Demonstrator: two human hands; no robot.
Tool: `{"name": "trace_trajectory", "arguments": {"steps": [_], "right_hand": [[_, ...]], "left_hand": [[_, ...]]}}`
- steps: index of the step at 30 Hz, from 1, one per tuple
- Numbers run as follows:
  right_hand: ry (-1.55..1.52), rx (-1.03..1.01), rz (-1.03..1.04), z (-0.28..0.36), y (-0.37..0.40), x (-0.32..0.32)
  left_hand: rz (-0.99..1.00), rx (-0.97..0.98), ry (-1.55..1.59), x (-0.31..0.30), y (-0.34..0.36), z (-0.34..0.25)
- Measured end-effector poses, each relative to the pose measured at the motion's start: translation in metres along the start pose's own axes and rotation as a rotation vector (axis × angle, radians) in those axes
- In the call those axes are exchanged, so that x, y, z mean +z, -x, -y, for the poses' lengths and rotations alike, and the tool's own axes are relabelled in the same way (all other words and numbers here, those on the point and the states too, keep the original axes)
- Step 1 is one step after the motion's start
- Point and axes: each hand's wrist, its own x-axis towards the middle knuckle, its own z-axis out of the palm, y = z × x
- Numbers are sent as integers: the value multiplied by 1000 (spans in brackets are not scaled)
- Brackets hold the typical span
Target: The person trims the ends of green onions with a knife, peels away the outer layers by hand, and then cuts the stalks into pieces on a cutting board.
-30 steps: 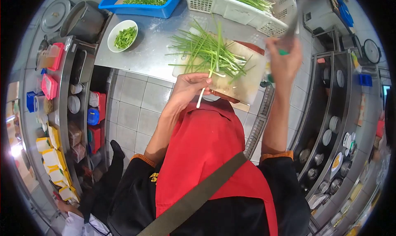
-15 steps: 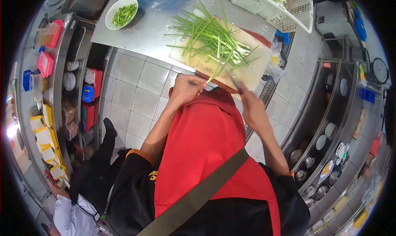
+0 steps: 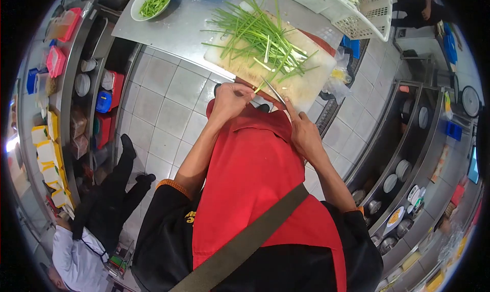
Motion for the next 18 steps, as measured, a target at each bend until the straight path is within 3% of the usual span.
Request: {"name": "trace_trajectory", "arguments": {"steps": [18], "right_hand": [[22,-36,-21,-5,-3,-1]], "left_hand": [[-52,15,-20,0,5,-5]]}}
